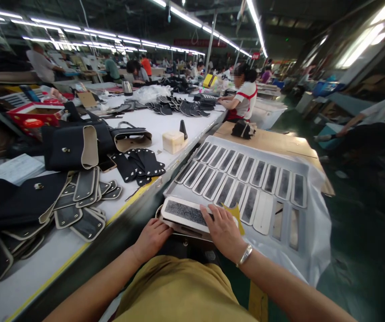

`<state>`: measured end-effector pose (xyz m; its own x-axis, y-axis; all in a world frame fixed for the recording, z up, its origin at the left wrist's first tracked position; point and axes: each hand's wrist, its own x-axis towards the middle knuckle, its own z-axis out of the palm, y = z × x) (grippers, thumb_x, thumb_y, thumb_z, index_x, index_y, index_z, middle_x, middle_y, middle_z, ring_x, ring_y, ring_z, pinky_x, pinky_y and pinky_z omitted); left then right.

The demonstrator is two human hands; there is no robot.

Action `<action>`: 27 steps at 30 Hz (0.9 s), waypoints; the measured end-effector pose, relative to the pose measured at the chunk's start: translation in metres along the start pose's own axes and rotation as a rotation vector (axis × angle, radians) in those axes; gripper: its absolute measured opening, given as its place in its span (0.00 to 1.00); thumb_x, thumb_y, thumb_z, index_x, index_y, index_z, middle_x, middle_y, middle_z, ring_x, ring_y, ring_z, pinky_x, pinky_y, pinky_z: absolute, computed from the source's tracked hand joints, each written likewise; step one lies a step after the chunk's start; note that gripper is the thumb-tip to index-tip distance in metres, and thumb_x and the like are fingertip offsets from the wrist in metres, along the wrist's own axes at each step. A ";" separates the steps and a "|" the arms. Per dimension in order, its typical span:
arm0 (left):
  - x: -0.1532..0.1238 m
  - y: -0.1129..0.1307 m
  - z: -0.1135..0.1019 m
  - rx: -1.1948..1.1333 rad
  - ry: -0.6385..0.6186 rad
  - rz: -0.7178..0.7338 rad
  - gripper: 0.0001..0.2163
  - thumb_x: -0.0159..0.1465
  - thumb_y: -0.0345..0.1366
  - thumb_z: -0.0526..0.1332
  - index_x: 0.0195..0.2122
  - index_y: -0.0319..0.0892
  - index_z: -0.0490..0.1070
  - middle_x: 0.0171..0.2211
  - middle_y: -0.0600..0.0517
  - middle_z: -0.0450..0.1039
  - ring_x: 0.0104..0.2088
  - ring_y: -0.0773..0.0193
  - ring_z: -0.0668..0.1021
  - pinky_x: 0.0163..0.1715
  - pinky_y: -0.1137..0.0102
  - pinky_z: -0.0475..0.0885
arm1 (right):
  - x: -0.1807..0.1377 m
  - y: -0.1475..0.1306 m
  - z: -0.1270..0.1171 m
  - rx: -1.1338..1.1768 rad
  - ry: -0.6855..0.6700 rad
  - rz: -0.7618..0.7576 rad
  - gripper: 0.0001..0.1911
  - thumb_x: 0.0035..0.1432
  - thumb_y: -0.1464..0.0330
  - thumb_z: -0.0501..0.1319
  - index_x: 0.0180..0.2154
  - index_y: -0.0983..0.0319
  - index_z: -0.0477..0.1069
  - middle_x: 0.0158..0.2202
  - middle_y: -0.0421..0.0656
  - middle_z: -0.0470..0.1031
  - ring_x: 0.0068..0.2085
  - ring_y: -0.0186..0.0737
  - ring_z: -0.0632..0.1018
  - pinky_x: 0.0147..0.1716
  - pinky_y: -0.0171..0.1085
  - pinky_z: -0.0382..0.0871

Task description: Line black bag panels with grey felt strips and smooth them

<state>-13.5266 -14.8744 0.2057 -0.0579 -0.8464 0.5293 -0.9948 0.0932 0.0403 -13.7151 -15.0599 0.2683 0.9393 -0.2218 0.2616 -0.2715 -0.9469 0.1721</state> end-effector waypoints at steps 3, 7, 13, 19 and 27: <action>0.001 0.002 -0.002 0.027 -0.004 -0.016 0.08 0.65 0.29 0.53 0.37 0.41 0.72 0.28 0.51 0.72 0.33 0.63 0.72 0.36 0.66 0.62 | 0.007 -0.014 0.004 -0.023 0.000 -0.050 0.29 0.58 0.78 0.51 0.61 0.64 0.57 0.59 0.57 0.62 0.52 0.55 0.67 0.48 0.51 0.61; -0.001 0.004 -0.004 0.014 0.011 -0.005 0.08 0.65 0.28 0.53 0.37 0.41 0.72 0.30 0.51 0.73 0.35 0.64 0.73 0.42 0.65 0.64 | 0.009 0.001 0.000 0.062 -0.068 -0.223 0.36 0.53 0.65 0.60 0.63 0.60 0.54 0.65 0.55 0.50 0.59 0.60 0.60 0.49 0.53 0.57; -0.003 0.002 -0.004 -0.011 0.016 0.014 0.08 0.65 0.28 0.54 0.41 0.42 0.72 0.34 0.51 0.76 0.37 0.63 0.74 0.44 0.63 0.66 | 0.011 0.013 0.000 0.020 -0.113 -0.268 0.37 0.54 0.55 0.60 0.63 0.54 0.53 0.61 0.57 0.59 0.52 0.58 0.67 0.46 0.50 0.57; -0.001 0.001 -0.007 -0.022 -0.018 0.052 0.08 0.65 0.28 0.54 0.42 0.40 0.70 0.35 0.50 0.76 0.38 0.64 0.74 0.42 0.64 0.66 | 0.015 -0.001 0.000 -0.045 -0.120 -0.304 0.37 0.53 0.54 0.61 0.62 0.55 0.56 0.54 0.57 0.65 0.45 0.55 0.69 0.41 0.47 0.59; 0.001 0.000 -0.011 -0.020 -0.051 0.067 0.07 0.65 0.28 0.54 0.41 0.39 0.70 0.32 0.50 0.74 0.33 0.64 0.73 0.38 0.65 0.67 | 0.016 0.007 0.001 -0.036 -0.211 -0.396 0.39 0.50 0.53 0.62 0.61 0.58 0.57 0.48 0.56 0.67 0.42 0.54 0.69 0.34 0.44 0.62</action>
<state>-13.5253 -14.8691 0.2154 -0.1291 -0.8634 0.4877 -0.9867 0.1607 0.0234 -13.7021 -15.0699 0.2724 0.9935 0.1095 -0.0295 0.1134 -0.9605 0.2542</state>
